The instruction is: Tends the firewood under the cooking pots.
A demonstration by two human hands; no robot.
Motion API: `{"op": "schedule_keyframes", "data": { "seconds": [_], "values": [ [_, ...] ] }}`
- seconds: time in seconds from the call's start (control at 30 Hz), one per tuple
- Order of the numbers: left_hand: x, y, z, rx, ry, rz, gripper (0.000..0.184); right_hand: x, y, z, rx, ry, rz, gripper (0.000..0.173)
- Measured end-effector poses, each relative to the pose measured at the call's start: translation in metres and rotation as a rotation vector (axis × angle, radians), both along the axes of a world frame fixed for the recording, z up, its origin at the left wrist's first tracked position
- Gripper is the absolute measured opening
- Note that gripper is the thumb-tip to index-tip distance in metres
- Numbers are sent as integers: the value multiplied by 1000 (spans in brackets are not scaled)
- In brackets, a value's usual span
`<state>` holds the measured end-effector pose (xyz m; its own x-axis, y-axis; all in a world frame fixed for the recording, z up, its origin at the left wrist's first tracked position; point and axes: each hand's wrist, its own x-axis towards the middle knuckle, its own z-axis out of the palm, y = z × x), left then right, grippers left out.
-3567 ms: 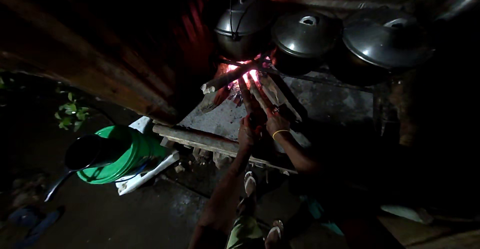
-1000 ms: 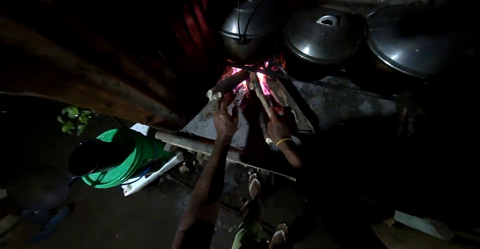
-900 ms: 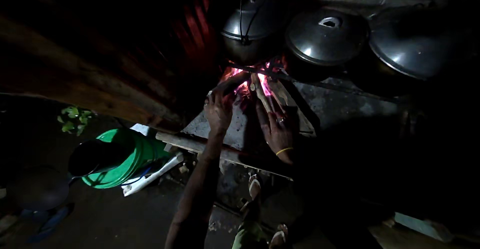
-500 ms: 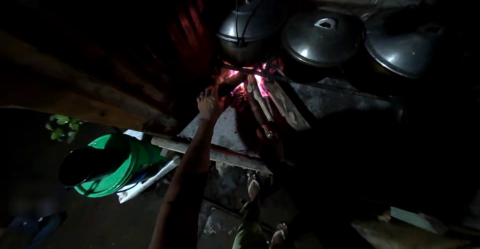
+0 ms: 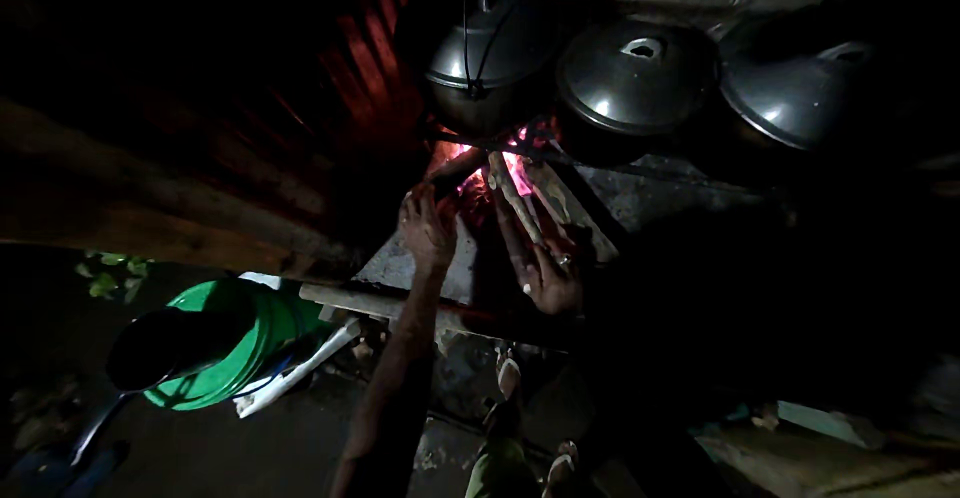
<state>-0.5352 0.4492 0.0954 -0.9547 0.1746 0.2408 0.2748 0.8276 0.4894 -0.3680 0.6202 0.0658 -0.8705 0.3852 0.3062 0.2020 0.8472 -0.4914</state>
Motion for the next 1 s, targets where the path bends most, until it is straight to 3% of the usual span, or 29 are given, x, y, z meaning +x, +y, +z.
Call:
{"op": "schedule_keyframes", "data": {
  "seconds": [0.1, 0.2, 0.3, 0.5, 0.63, 0.8, 1.0],
  "values": [
    [60, 31, -11, 198, -271, -77, 53, -27, 14, 36, -129, -590, -6, 52],
    [102, 62, -28, 378, -465, -125, 56, -50, 16, 46, -168, -802, -9, 58],
    [121, 77, -34, 469, -558, -83, 60, -54, 21, 48, -229, -797, -16, 60],
    [119, 81, -36, 429, -581, -67, 63, -21, 40, 58, -266, -658, -9, 56],
    [122, 82, -36, 426, -594, -32, 58, 35, 55, 78, -266, -701, 0, 55],
    [127, 86, -30, 449, -583, 1, 53, 127, 72, 66, -222, -422, 35, 47],
    [129, 87, -34, 446, -590, 16, 57, 154, 85, 71, -283, -614, 71, 49]
  ]
}}
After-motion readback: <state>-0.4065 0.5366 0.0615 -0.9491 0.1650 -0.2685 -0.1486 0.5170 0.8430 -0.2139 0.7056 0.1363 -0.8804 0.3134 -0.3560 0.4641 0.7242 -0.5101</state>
